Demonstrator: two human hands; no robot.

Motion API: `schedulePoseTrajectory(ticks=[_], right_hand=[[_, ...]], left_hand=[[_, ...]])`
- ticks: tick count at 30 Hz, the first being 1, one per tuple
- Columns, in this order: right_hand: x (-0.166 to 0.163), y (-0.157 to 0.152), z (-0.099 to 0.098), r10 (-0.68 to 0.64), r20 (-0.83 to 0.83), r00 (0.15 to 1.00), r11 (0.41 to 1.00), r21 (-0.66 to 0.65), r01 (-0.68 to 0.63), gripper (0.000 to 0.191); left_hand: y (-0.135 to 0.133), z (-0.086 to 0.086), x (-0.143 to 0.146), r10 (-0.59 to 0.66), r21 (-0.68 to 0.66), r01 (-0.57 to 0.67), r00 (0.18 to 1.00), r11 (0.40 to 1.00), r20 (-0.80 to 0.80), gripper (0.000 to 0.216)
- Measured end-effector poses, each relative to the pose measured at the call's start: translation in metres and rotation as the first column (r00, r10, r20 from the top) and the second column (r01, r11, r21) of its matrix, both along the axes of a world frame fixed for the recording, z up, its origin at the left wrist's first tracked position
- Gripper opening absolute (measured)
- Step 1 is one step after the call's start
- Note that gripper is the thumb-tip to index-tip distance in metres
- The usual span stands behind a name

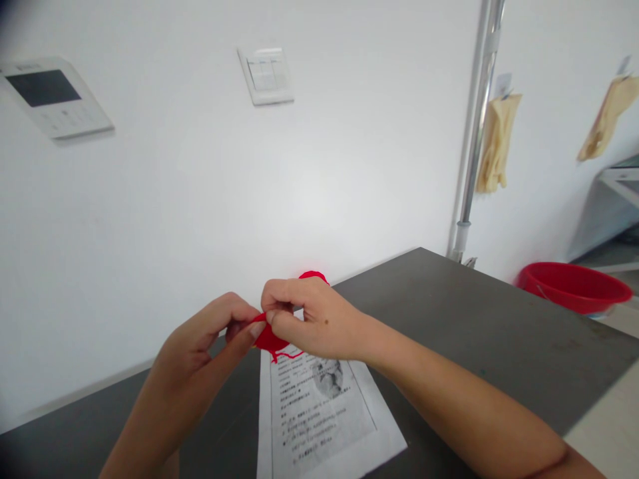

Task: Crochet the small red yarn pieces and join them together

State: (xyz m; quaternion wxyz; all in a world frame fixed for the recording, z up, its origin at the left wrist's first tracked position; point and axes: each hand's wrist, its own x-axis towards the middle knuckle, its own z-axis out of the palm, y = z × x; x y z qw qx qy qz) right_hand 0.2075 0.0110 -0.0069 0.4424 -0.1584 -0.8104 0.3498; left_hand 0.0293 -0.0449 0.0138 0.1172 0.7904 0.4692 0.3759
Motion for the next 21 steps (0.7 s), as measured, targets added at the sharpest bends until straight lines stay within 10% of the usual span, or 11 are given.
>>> schedulePoseTrajectory(ticks=[21], right_hand=[[0.0002,0.0023,-0.0009,0.129,-0.031,0.991,0.985,-0.110,-0.131,0.011]], left_hand=[[0.0050,-0.0001,-0.0019,-0.079,-0.093,0.088,0.993,0.992,0.093,0.019]])
